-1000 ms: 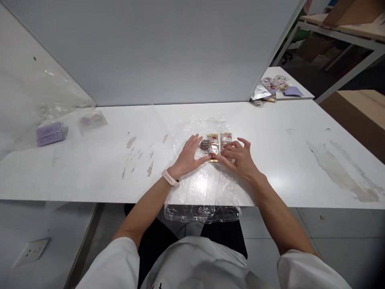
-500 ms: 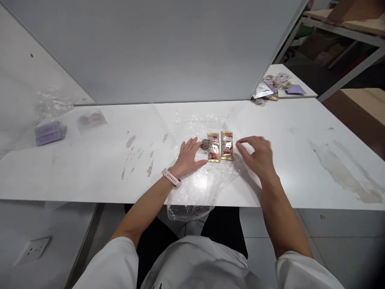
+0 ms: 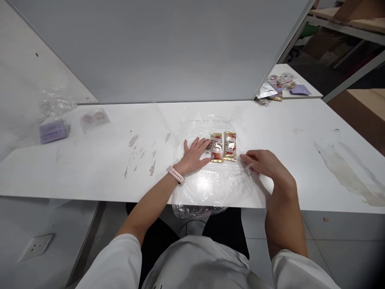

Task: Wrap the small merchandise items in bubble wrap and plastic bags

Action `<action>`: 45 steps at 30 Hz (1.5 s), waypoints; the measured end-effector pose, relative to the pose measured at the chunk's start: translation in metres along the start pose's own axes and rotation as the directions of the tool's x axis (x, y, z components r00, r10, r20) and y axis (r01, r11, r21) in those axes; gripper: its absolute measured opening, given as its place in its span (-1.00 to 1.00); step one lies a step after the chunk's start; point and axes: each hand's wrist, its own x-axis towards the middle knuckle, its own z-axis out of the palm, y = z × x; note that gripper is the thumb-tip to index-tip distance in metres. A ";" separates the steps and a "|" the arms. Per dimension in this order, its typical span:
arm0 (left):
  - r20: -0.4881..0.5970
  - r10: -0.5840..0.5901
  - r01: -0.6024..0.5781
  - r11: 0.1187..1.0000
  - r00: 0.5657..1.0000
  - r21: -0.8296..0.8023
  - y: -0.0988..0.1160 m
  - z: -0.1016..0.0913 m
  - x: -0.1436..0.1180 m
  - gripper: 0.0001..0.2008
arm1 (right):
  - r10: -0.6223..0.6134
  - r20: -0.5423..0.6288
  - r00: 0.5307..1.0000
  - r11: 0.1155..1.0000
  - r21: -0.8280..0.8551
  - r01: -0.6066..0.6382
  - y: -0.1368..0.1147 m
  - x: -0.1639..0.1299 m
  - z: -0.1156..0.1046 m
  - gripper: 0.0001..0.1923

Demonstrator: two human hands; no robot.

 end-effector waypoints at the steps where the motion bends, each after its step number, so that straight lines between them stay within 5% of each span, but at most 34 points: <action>1: -0.004 0.001 -0.001 1.000 1.000 -0.004 0.000 0.000 0.000 -0.30 | 0.019 -0.154 0.988 0.998 -0.055 -0.028 -0.001 0.003 0.001 -0.57; 3: -0.006 0.006 -0.006 1.000 1.000 -0.009 0.000 0.000 0.000 -0.30 | -0.021 -0.387 0.922 0.996 -0.084 -0.013 -0.008 0.006 0.004 -0.68; 5: 0.003 0.015 -0.015 1.000 1.000 -0.004 -0.001 -0.001 0.000 -0.27 | -0.127 -0.430 0.894 0.992 -0.038 0.123 -0.020 0.006 0.006 -0.74; 9: 0.014 0.025 -0.025 1.000 1.000 -0.012 -0.004 -0.003 0.000 -0.23 | -0.352 -0.034 0.935 0.936 -0.029 0.351 -0.036 -0.006 0.004 -0.76; 11: 0.001 0.035 -0.035 0.998 0.999 -0.046 -0.006 -0.004 -0.001 -0.26 | -0.334 0.202 0.921 0.934 -0.065 0.352 -0.037 -0.015 0.000 -0.71; 13: -0.023 0.049 -0.051 0.995 0.999 -0.088 -0.008 -0.003 -0.001 -0.33 | -0.290 0.302 0.908 0.938 -0.101 0.333 -0.038 -0.021 -0.005 -0.68; 15: -0.053 0.045 -0.051 0.990 0.998 -0.129 -0.008 -0.003 -0.002 -0.41 | -0.299 0.231 0.926 0.934 -0.129 0.333 -0.041 -0.020 -0.009 -0.68; 18: -0.094 0.011 -0.029 0.982 0.995 -0.187 -0.007 -0.004 -0.004 -0.51 | -0.321 -0.036 0.946 0.926 -0.224 0.305 -0.053 -0.005 -0.008 -0.71; 22: -0.152 -0.021 -0.014 0.974 0.988 -0.225 -0.007 -0.005 -0.005 -0.59 | -0.151 -0.259 0.954 0.915 -0.403 0.035 -0.064 0.027 0.008 -0.64; 25: -0.189 -0.033 -0.012 0.973 0.981 -0.231 -0.010 -0.002 -0.002 -0.63 | -0.150 -0.263 0.953 0.930 -0.364 0.046 -0.060 0.044 0.021 -0.46; 31: -0.289 -0.057 -0.016 0.970 0.956 -0.244 -0.011 -0.001 0.002 -0.69 | -0.159 -0.176 0.971 0.987 -0.034 0.156 -0.057 0.047 0.029 -0.11; 41: -0.450 -0.048 -0.099 0.950 0.892 -0.297 0.002 0.005 0.004 -0.71 | -0.138 -0.165 0.977 0.988 0.050 0.148 -0.063 0.047 0.038 -0.37; 45: -0.411 0.050 -0.215 0.906 0.910 -0.366 0.010 0.015 0.003 -0.67 | -0.194 -0.183 0.964 0.962 0.155 0.223 -0.063 0.044 0.041 -0.50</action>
